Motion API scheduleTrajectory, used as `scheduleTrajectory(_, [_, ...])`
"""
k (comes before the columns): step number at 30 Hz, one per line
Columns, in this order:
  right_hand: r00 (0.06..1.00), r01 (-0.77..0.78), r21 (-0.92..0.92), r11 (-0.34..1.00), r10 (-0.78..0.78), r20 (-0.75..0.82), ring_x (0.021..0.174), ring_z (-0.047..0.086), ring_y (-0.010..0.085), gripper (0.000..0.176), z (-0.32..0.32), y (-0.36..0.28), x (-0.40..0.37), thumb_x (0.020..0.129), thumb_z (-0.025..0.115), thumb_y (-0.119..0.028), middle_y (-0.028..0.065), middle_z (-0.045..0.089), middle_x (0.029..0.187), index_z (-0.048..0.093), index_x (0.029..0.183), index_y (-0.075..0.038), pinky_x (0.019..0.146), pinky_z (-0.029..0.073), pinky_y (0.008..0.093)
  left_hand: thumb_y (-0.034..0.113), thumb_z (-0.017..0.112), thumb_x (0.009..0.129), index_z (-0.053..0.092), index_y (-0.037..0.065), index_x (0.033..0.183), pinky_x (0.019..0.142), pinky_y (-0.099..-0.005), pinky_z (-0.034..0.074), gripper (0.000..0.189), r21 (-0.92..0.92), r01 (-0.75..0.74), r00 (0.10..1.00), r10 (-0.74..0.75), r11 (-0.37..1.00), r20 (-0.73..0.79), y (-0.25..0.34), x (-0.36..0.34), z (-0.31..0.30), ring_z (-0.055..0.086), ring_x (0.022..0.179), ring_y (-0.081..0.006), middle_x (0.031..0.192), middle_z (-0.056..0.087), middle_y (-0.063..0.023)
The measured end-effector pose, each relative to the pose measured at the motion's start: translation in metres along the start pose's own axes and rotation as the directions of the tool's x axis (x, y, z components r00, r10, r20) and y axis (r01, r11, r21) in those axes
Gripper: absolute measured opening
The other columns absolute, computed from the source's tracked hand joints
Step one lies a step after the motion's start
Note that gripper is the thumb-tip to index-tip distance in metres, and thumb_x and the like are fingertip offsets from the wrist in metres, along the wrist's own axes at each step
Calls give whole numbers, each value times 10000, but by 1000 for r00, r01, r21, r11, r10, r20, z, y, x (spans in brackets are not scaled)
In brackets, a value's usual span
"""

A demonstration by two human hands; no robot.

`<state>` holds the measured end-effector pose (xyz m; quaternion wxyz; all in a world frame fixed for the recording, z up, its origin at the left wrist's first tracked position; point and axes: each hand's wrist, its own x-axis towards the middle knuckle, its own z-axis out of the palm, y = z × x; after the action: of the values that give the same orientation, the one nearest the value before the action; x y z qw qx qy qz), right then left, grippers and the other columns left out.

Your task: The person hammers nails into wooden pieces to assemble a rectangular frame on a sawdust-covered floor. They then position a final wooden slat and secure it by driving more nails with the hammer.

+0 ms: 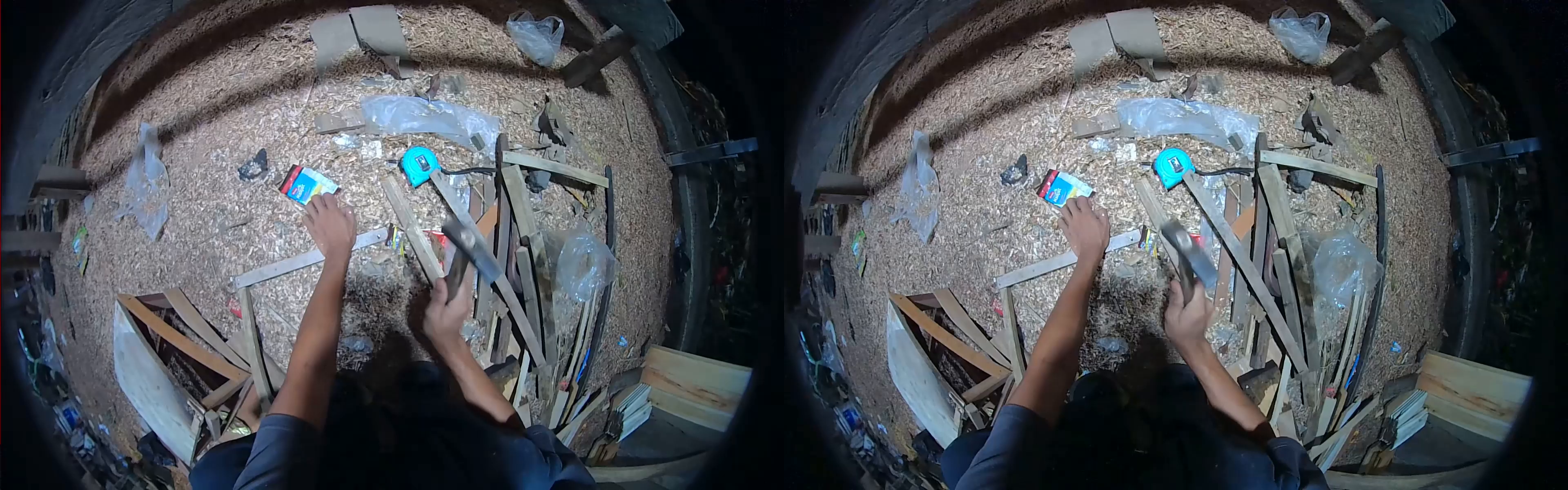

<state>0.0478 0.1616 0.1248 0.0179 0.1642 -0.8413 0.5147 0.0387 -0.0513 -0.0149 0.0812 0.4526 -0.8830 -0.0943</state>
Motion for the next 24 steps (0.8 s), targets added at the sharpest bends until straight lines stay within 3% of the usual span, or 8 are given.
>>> scheduleTrajectory(1, [1000,-5,-2,1000,5,3,616,589,501,199,12,34,-15,967,546,-204,286,601,691,516,1016,-13,534,436,534,258,594,801,519,51,1045,906,-458,363,328,2,1,1000,-1,1000,6,-2,-1,0,463,1073,-314,1083,491,-137])
scheduleTrajectory(3, [812,31,-487,873,262,521,611,586,503,202,24,73,-29,967,549,-207,284,596,673,508,1018,-16,529,433,532,269,605,803,519,56,1051,910,-459,359,338,-25,-8,1000,8,1000,-10,-1,0,2,459,1077,-314,1084,491,-136])
scheduleTrajectory(9, [905,-138,-174,975,196,378,635,596,493,179,-6,12,-2,971,547,-184,282,591,672,506,982,-11,529,428,517,295,613,813,512,63,1038,934,-451,345,338,12,10,1000,-10,1000,12,1,0,2,445,1106,-305,1092,484,-129])
scheduleTrajectory(12, [1000,7,-48,999,-7,-4,667,575,442,204,19,40,-22,968,535,-197,282,584,749,544,993,5,573,421,487,297,613,814,515,61,1040,936,-452,344,342,3,21,999,-21,1000,47,-1,2,-2,446,1107,-307,1099,487,-130])
scheduleTrajectory(13, [932,-56,-261,964,144,334,675,564,475,194,25,82,-35,967,535,-203,286,585,744,545,997,-12,575,418,506,297,612,814,516,60,1038,935,-450,345,341,0,10,999,-10,1000,31,-4,-2,1,448,1101,-306,1097,487,-130])
scheduleTrajectory(15, [831,2,-511,860,283,479,633,593,485,176,22,94,-39,969,536,-178,269,615,704,533,1015,-8,526,441,498,297,612,814,518,58,1035,934,-449,346,339,-13,0,1000,0,1000,1,3,0,0,449,1095,-305,1095,487,-129])
scheduleTrajectory(22, [984,13,45,999,-21,175,646,602,492,217,-8,0,-3,956,564,-200,303,590,662,527,1000,10,560,438,559,279,639,784,543,58,1027,912,-442,365,342,29,1,1000,-1,1000,-16,1,3,0,470,1071,-286,1065,504,-116])
scheduleTrajectory(24, [938,-28,-235,972,107,329,641,580,482,198,22,59,-24,962,547,-188,302,580,699,522,950,8,573,439,534,291,642,790,543,58,1030,915,-443,362,349,23,6,1000,-6,1000,-10,2,1,-2,471,1072,-288,1071,504,-117])
